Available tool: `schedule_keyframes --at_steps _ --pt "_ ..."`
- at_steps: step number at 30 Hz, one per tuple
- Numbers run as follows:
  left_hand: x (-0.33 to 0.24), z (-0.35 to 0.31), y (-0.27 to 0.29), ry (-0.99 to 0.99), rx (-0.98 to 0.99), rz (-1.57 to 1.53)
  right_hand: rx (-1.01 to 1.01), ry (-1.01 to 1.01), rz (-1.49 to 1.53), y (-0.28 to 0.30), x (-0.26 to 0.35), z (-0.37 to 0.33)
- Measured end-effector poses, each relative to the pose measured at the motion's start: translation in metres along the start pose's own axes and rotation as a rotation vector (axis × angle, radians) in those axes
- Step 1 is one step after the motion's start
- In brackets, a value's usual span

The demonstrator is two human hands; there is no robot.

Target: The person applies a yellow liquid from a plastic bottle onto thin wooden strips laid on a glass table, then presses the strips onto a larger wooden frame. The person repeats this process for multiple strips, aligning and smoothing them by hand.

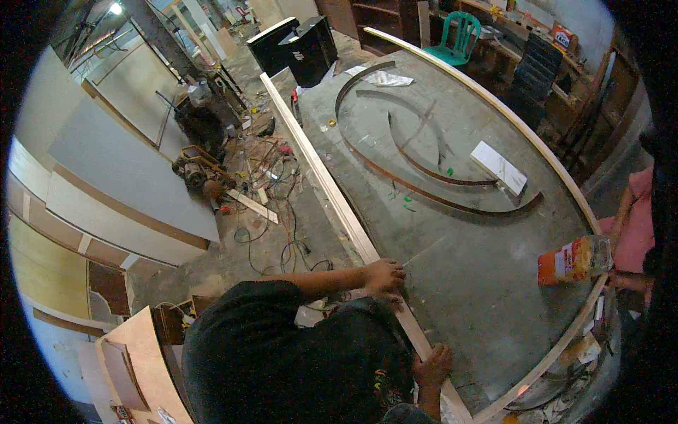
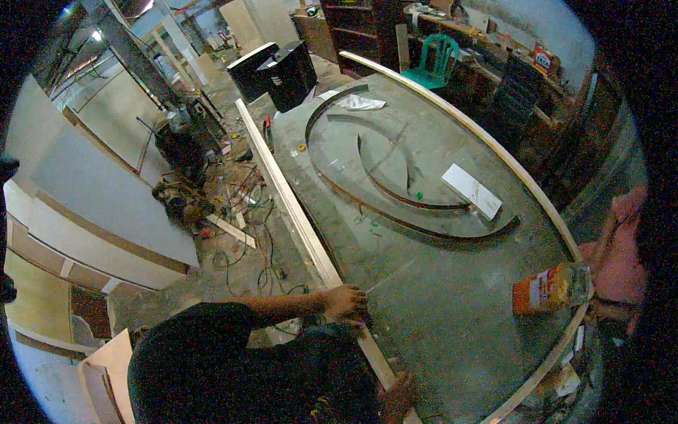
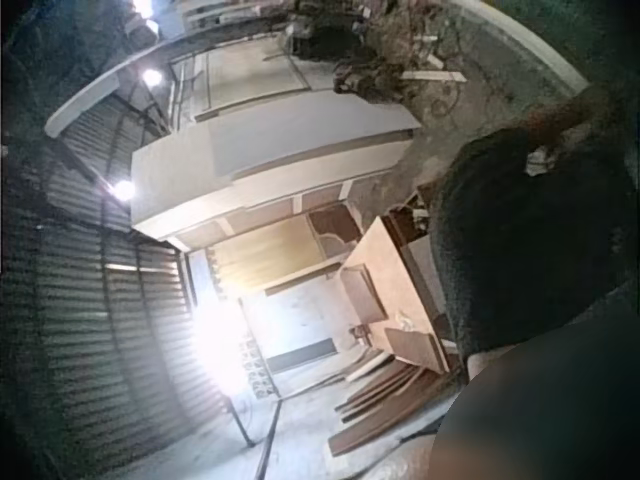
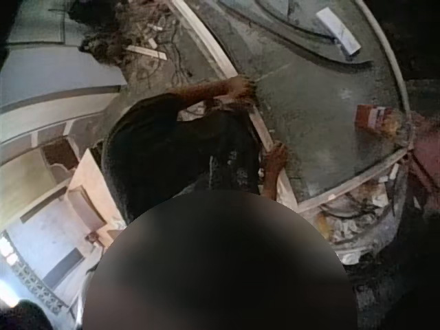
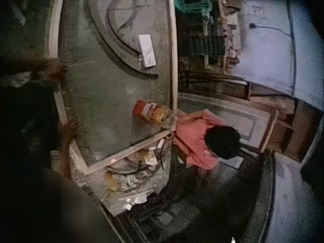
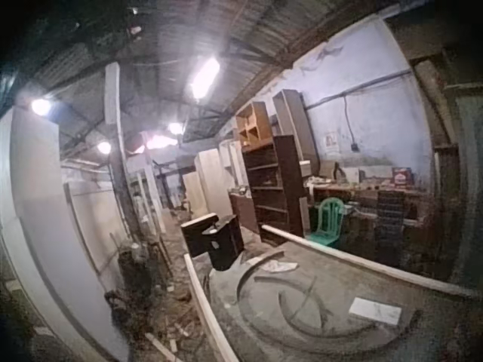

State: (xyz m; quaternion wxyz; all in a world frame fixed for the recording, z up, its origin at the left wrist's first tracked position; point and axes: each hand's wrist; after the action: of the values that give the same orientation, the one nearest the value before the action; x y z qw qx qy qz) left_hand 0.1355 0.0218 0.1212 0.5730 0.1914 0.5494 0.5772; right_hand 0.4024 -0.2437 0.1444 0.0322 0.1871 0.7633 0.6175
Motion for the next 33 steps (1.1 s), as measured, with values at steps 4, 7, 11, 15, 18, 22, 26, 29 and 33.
schedule_keyframes --at_steps 4,7,11,15,18,22,26,29,33 --pt "0.001 -0.012 -0.008 -0.113 -0.096 0.032 -0.035 0.006 0.033 0.016 0.008 -0.001" --pt "0.006 -0.018 -0.018 -0.199 -0.162 0.120 -0.093 0.074 0.098 0.023 0.028 0.008" --pt "0.012 -0.017 -0.023 -0.169 -0.039 0.097 -0.292 0.387 0.124 0.015 0.080 0.049" --pt "0.005 -0.017 -0.009 -0.137 -0.149 0.159 -0.120 0.385 0.214 -0.003 0.111 0.083" --pt "0.018 -0.021 0.021 -0.072 -0.307 0.226 -0.190 0.410 0.127 -0.017 0.111 0.086" --pt "0.080 -0.021 0.069 0.041 -0.029 0.204 -0.324 0.380 0.070 -0.028 0.107 0.080" --pt "0.107 -0.027 0.075 0.091 -0.103 0.104 -0.392 0.384 0.042 -0.026 0.112 0.078" --pt "0.110 -0.028 0.064 0.108 -0.103 0.119 -0.239 0.257 0.121 -0.015 0.120 0.079" --pt "0.113 -0.032 0.054 0.119 -0.103 0.112 -0.241 0.271 0.123 0.001 0.144 0.087"
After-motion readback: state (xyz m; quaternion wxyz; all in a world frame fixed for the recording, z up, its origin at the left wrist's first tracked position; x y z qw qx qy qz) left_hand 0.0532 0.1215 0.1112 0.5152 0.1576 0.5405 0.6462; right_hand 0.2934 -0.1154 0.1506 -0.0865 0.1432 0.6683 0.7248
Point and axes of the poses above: each hand's wrist, its own z-axis towards the middle knuckle, its own y-axis out of the back of the hand, x = y × z, and after that the axes turned 15 degrees about -x, right-handed
